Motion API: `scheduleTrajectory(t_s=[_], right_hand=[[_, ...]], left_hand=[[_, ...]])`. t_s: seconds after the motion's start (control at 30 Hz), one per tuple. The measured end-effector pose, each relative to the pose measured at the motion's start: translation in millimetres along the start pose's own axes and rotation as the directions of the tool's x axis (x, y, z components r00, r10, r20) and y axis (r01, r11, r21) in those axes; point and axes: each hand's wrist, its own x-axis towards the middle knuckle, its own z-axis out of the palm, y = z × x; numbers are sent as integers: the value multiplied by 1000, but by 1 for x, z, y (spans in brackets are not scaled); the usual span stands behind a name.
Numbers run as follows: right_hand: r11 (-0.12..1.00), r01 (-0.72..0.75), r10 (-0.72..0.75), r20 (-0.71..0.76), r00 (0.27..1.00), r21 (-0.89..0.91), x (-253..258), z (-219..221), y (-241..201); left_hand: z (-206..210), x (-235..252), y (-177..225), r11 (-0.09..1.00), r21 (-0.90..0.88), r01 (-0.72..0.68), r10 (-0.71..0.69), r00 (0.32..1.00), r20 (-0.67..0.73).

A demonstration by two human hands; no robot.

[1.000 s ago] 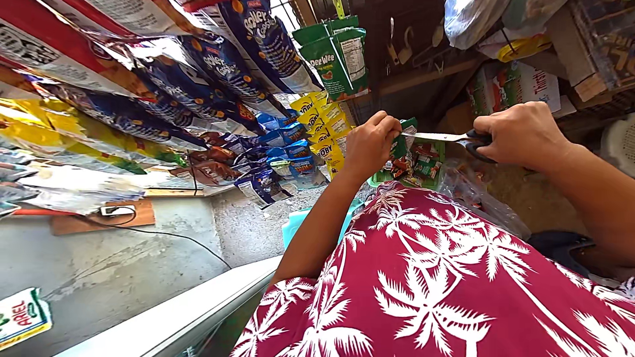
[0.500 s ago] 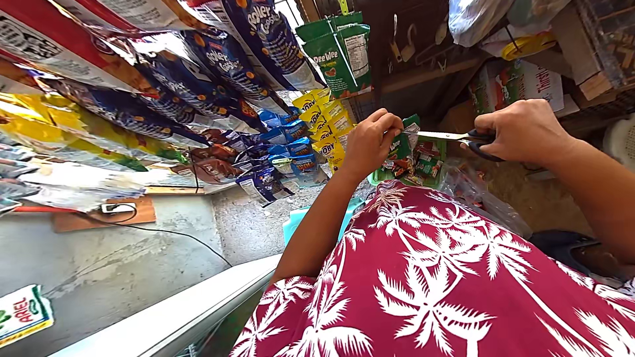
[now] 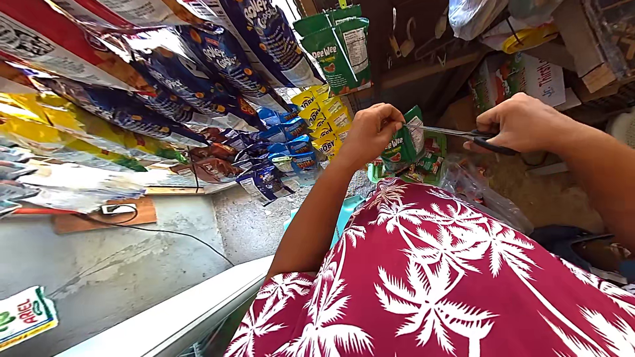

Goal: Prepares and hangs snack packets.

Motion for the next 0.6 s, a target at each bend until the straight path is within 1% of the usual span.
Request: scheduleTrajectory(t_s=[0.07, 0.13, 0.23, 0.33, 0.4, 0.47, 0.53, 0.6], right_hand=[[995, 11, -14, 34, 999, 96, 3, 0, 5], [988, 20, -28, 54, 998, 150, 5, 0, 8], [983, 34, -45, 59, 997, 178, 5, 1, 8], [984, 5, -17, 71, 997, 176, 5, 3, 7], [995, -25, 20, 52, 998, 95, 4, 2, 2], [997, -49, 50, 2, 999, -53, 0, -1, -8], [978, -64, 55, -48, 997, -198, -4, -5, -20], [957, -60, 32, -101, 994, -285, -8, -7, -28]], left_hand=[[-4, 1, 2, 993, -112, 48, -45, 999, 29], [-6, 2, 3, 983, -165, 81, -74, 996, 49], [-7, 3, 2, 978, -190, 90, -81, 995, 54], [-6, 1, -1, 973, -208, 99, -89, 994, 56], [-6, 0, -2, 973, -207, 105, -97, 994, 50], [-6, -2, -1, 983, -152, 105, -100, 994, 38], [-5, -3, 3, 996, -41, 75, -75, 997, 9], [-4, -4, 4, 996, 88, 25, -23, 1000, -17]])
